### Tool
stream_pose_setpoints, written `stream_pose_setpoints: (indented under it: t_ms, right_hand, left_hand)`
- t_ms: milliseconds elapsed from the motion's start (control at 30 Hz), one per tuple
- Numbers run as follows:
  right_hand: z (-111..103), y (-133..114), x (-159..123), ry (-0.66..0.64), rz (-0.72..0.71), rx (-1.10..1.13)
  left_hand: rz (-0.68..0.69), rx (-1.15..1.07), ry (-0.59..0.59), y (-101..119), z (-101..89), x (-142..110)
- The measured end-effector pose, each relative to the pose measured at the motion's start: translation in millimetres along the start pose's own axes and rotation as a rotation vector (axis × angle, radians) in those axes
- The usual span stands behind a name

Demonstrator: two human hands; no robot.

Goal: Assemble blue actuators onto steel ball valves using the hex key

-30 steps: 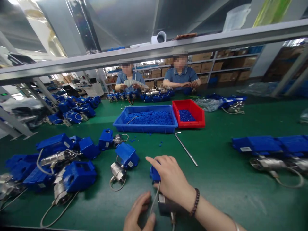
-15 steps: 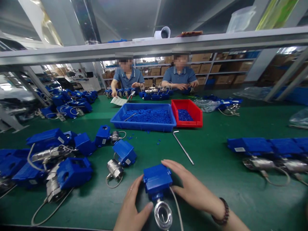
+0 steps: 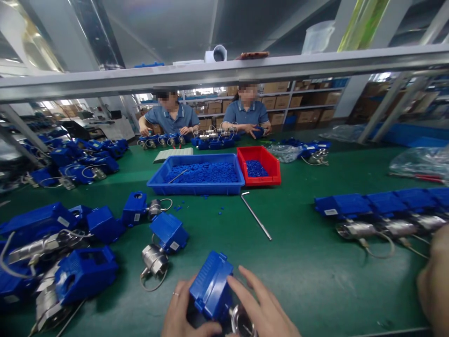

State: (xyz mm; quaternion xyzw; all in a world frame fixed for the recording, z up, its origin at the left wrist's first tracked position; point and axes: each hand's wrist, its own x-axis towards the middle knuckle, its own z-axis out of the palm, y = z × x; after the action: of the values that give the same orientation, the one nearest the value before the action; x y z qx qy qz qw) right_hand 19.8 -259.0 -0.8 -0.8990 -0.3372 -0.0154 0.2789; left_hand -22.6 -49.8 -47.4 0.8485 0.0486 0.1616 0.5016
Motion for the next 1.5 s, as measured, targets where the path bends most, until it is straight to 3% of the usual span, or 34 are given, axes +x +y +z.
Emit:
stream_pose_setpoints:
  t_ms: [167,300,400,467,533,667,767,933,1067,1167,1333,1433,1500]
  right_hand:
    - [-7.6,-3.7,19.5,-0.037,0.181,0.232]
    - [-23.6,7.8,32.5,-0.187,0.262,0.548]
    - [-28.8,31.1,45.1,-0.288,0.232,0.858]
    - [-28.6,45.0,55.2,-0.314,0.195,0.910]
    - [-28.9,53.1,63.8,-0.264,0.202,0.710]
    - [-36.3,53.3,71.9,0.044,0.189,0.226]
    - [-42.1,53.3,73.8,0.173,0.191,0.234]
    - [-38.7,74.4,77.2,0.224,0.383,0.419]
    - [-34.7,90.8,75.2,0.061,0.456,0.632]
    - [-34.5,92.8,71.2,0.033,0.472,0.705]
    - [-34.3,83.7,68.6,0.110,0.443,0.753]
    - [-35.6,81.5,70.1,0.064,0.413,0.778]
    - [-36.7,83.0,70.6,0.060,0.405,0.776]
  left_hand:
    - [0.216,-0.021,0.115,3.9,-0.7,-3.9]
    - [0.388,0.209,0.169,14.7,-27.0,10.1]
    - [0.292,0.401,0.296,13.4,-61.9,30.6]
    - [0.172,0.458,0.356,9.7,-82.8,49.3]
    - [0.093,0.481,0.346,6.1,-95.6,70.3]
    - [0.029,0.509,0.256,5.0,-94.6,104.9]
    - [0.031,0.563,0.303,8.9,-83.6,111.2]
    - [0.136,0.749,0.450,10.3,-62.5,88.4]
    - [0.241,0.830,0.279,17.0,-49.8,66.6]
    - [0.278,0.794,0.105,34.9,-59.4,61.8]
    - [0.210,0.651,-0.044,58.6,-99.8,95.4]
    - [0.134,0.526,-0.158,56.2,-113.9,121.7]
    - [0.071,0.455,-0.152,50.4,-119.4,127.7]
